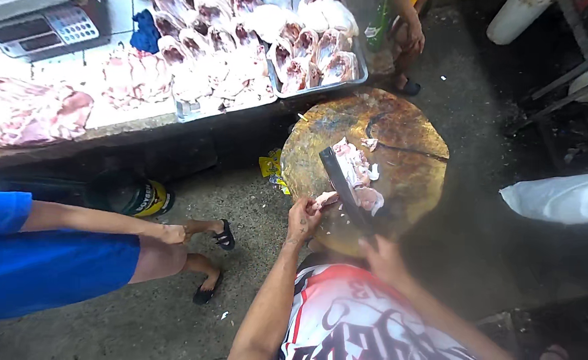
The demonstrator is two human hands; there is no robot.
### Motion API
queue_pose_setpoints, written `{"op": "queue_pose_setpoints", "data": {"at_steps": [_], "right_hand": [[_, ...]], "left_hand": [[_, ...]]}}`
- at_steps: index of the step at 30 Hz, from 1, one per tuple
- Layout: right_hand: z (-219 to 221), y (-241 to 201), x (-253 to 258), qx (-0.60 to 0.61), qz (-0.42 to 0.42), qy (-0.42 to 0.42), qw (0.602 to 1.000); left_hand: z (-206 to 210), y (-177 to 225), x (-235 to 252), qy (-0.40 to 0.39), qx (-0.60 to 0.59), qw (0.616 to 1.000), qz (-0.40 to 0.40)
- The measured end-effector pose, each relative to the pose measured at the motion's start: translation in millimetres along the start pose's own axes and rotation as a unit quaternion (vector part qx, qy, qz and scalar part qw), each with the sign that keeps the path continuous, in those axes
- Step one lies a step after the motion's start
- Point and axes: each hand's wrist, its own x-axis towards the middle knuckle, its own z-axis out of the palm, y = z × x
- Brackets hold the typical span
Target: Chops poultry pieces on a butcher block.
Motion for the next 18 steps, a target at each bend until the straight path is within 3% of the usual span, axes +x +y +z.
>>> {"op": "queue_pose_setpoints", "data": {"at_steps": [4,6,8,9,10,11,13,18], "right_hand": [[6,-33,-7,0.071,-0.223,0.097,0.967],[13,-30,-4,0.072,-0.292,0.119,0.946],[24,-2,-3,-0.042,-0.222,0.101,0.969],[26,13,-4,-0.129,-0.109,0.034,0.985],[25,22,1,-0.194,0.026,-0.070,0.978],[24,31,10,-0.225,0.104,-0.133,0.960],[24,38,18,-0.233,0.147,-0.166,0.947],[7,41,30,-0.121,0.151,-0.175,0.965]], "left_hand": [[6,-14,-13,0.036,-0.041,0.997,0.053],[6,-11,-17,0.061,-0.052,0.996,0.044],[8,-13,-16,0.069,-0.046,0.996,0.039],[9,-16,-14,0.072,-0.037,0.996,0.046],[11,-20,-12,0.065,-0.027,0.996,0.050],[11,-23,-10,0.060,-0.023,0.997,0.052],[10,-24,-7,0.057,-0.013,0.997,0.051],[12,-4,1,-0.001,0.088,0.996,-0.004]]}}
